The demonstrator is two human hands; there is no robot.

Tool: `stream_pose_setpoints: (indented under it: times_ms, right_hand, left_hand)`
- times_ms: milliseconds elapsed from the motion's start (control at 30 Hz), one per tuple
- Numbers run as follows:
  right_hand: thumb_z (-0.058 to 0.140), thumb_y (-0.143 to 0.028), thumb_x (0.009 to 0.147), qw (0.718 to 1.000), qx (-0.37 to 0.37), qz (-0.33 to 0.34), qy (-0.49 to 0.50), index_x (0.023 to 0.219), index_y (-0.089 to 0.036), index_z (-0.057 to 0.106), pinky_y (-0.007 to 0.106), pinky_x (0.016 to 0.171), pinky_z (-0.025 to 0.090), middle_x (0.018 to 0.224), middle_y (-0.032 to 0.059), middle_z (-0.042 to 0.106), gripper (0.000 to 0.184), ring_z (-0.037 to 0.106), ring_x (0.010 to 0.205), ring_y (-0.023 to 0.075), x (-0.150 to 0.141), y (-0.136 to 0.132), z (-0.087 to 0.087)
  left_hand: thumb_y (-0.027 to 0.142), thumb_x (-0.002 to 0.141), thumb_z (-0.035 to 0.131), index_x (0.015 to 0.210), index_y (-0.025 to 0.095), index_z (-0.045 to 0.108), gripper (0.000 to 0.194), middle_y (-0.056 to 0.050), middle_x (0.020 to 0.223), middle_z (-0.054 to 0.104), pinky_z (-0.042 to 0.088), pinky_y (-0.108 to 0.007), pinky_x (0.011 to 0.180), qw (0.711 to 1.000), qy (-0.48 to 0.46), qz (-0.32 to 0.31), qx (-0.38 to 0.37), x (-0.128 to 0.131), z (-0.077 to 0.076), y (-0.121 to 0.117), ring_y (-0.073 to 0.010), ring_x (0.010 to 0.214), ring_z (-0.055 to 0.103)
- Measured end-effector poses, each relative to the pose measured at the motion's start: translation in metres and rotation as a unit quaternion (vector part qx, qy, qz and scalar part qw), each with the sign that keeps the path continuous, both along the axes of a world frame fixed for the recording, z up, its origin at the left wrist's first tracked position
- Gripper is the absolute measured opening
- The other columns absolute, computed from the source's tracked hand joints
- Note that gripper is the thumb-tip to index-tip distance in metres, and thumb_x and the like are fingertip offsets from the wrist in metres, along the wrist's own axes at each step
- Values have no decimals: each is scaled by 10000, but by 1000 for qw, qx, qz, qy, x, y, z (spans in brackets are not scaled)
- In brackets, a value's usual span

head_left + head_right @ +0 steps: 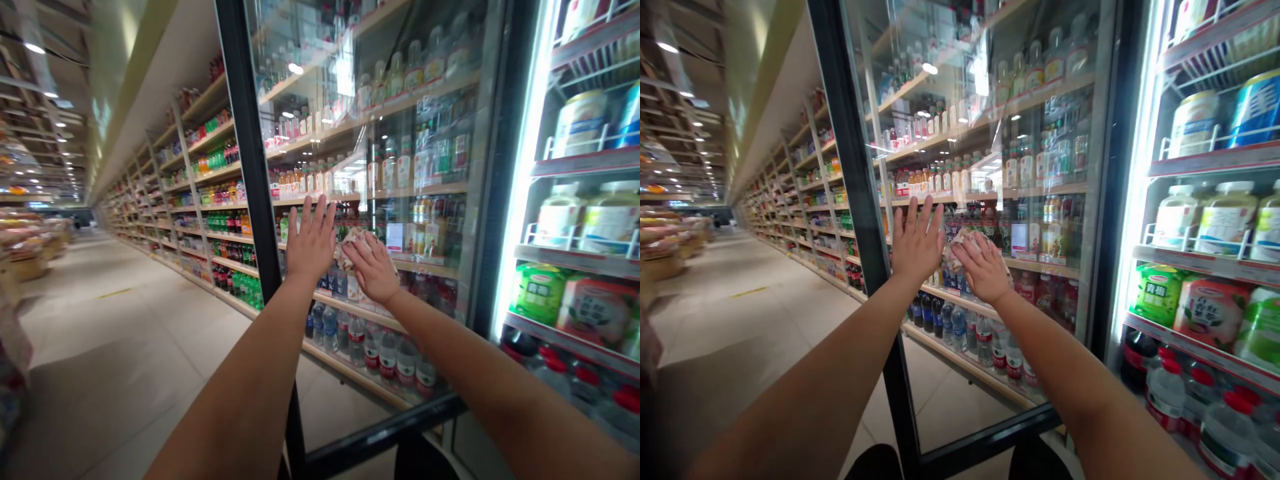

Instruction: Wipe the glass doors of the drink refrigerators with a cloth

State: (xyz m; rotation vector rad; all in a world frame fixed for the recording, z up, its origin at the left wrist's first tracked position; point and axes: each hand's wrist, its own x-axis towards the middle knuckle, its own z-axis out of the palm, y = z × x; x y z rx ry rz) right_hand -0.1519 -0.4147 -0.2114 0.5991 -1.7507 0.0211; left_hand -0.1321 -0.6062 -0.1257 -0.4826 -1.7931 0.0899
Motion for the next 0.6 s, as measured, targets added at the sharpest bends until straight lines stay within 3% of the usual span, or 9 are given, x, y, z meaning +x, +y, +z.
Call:
stream_pose_setpoints:
  times_ms: [67, 167, 200, 233, 333, 400, 533, 600]
  right_hand:
    - [405, -221, 980, 998, -68, -6, 11, 1572, -293, 385, 539, 1245, 243, 1633, 30, 373, 597, 178, 1567, 279, -6, 11, 9]
    - [332, -221, 996, 965, -254, -49, 47, 1619, -236, 268, 574, 1242, 244, 1668, 66, 290, 626, 136, 1574, 297, -12, 23, 19]
    - [326, -222, 997, 959, -271, -59, 50, 1623, -221, 256, 580, 1243, 240, 1673, 74, 275, 630, 116, 1577, 304, -12, 24, 19]
    - [335, -226, 996, 966, -248, -61, 45, 1621, -218, 265, 578, 1244, 238, 1674, 74, 273, 628, 97, 1580, 308, -10, 24, 17]
    - [392, -250, 992, 998, -50, -30, 3, 1584, -281, 362, 535, 1256, 234, 1656, 28, 328, 593, 96, 1583, 288, -3, 21, 9]
    - [399, -251, 995, 1000, 0, -16, -5, 1553, -306, 420, 514, 1260, 229, 1630, 16, 383, 561, 144, 1577, 268, -2, 22, 8]
    - [340, -222, 1000, 976, -209, -49, 37, 1561, -181, 403, 560, 1243, 242, 1639, 108, 351, 566, 158, 1570, 298, -9, 30, 22]
    - [347, -222, 995, 972, -225, -57, 38, 1569, -152, 382, 574, 1237, 245, 1653, 125, 314, 579, 110, 1577, 316, -8, 31, 25]
  left_hand:
    - [311, 1048, 369, 1619, 203, 242, 595, -47, 1700, 136, 9, -538, 1288, 1000, 4, 2, -2, -1, 0, 0, -285, 1576, 3]
    - [307, 1045, 370, 1619, 201, 243, 597, -45, 1702, 128, -2, -543, 1287, 1000, -1, -2, -4, -1, -1, 0, -287, 1576, -8]
    - [306, 1045, 370, 1619, 200, 241, 598, -45, 1702, 128, -4, -543, 1287, 1000, -3, -4, -4, -1, 0, 1, -286, 1576, -7]
    - [303, 1043, 370, 1620, 199, 239, 600, -45, 1702, 129, -3, -544, 1287, 1000, -5, -7, -3, 0, 0, 1, -286, 1577, -4]
    - [298, 1039, 377, 1621, 202, 237, 606, -47, 1700, 138, 2, -548, 1288, 1000, -6, -13, 2, 1, 1, 1, -286, 1577, 11]
    - [300, 1038, 379, 1619, 206, 244, 604, -49, 1698, 153, 5, -550, 1288, 1000, -7, -18, 5, 2, 1, 1, -285, 1577, 20]
    - [298, 1038, 373, 1612, 209, 269, 590, -48, 1694, 174, 15, -550, 1290, 1000, -10, -23, 7, 2, 0, 0, -281, 1577, 33]
    - [293, 1034, 379, 1608, 209, 282, 588, -45, 1695, 171, 26, -552, 1289, 1000, -10, -23, 7, 1, -1, 0, -284, 1577, 33]
